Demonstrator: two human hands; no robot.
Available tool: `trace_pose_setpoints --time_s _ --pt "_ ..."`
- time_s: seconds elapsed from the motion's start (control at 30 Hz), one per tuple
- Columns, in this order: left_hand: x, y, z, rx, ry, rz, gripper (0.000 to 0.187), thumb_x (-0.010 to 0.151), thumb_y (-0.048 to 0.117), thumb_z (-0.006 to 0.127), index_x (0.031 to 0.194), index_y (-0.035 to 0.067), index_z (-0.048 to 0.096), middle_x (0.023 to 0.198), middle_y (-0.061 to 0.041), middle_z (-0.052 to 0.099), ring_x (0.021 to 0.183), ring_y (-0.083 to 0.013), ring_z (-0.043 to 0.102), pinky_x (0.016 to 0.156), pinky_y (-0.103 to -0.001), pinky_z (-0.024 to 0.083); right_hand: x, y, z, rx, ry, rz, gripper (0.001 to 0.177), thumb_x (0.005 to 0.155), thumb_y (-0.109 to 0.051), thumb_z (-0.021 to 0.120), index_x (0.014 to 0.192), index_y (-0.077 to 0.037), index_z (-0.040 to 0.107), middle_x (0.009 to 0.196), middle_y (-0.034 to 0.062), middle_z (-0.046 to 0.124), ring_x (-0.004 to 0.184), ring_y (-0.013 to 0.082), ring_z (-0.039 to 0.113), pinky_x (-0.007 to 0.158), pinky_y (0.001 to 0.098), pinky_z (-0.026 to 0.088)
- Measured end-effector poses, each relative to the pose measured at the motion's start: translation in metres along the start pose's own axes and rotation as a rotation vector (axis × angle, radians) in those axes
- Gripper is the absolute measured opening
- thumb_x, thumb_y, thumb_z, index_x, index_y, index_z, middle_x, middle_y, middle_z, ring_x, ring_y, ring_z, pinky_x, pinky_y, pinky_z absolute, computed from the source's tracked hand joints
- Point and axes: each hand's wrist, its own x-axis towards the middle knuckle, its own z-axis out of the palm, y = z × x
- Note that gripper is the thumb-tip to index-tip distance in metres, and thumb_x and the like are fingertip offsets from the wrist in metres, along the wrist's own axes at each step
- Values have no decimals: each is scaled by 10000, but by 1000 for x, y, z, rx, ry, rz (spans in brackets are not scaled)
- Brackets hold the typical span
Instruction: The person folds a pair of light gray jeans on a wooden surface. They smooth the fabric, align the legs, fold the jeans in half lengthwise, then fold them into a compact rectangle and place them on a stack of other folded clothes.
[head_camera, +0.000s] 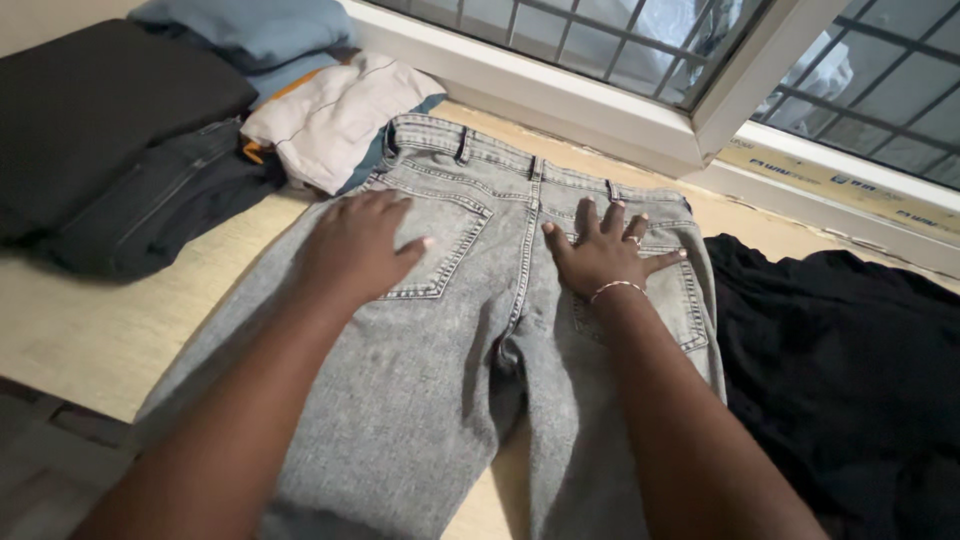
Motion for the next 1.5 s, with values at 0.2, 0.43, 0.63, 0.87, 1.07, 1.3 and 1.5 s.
trace_pose_setpoints --time_s 0.2,0.43,0.63,0.87,1.07,1.3,1.5 --pt "-38 -24 -28 127 188 -354 648 869 505 736 1306 37 640 1346 -217 601 1287 -381 515 1028 -556 411 -12 3 2 -22 -26 -1 857 892 -790 267 1617 -339 195 1714 83 56 1566 395 4 1043 862 -103" --pt "-16 -57 -45 -349 -72 -512 624 719 382 843 1270 136 684 1132 -178 702 1009 -356 676 841 -459 531 -32 2 5 -25 -16 10 873 890 -800 277 1618 -325 196 1710 92 62 1565 394 5 1033 868 -83" --pt "-14 -21 -59 -985 55 -269 619 790 241 819 1329 9 623 1182 -85 723 1009 -152 687 867 -329 532 -44 -3 4 -10 -3 20 847 898 -785 299 1604 -318 255 1715 83 98 1572 400 28 1036 874 -73" --pt "-4 62 -71 -1327 -267 -111 627 835 280 755 1390 33 600 1117 -147 779 868 -171 746 774 -331 606 -49 -5 7 -26 1 7 834 917 -773 287 1609 -312 229 1711 82 86 1566 394 34 1029 874 -85" --pt "-16 117 -16 -808 -301 -18 559 900 412 711 1399 175 620 1141 -114 767 969 -245 734 873 -388 545 -42 0 13 -49 24 -2 750 938 -676 336 1606 -351 231 1721 72 84 1571 393 41 1024 880 -71" --pt "-61 128 20 -753 -59 -158 451 916 423 643 1256 133 705 1150 -200 723 1069 -374 688 889 -440 531 -38 11 27 84 163 -99 596 915 -474 504 1473 -271 456 1585 76 344 1517 332 228 1052 874 -2" --pt "-64 132 6 -949 89 -77 444 904 414 665 1207 90 689 1087 -173 758 1021 -333 747 870 -413 576 -51 19 26 484 454 -526 353 963 -360 559 1015 -82 771 1183 107 724 1198 354 574 1058 500 455"
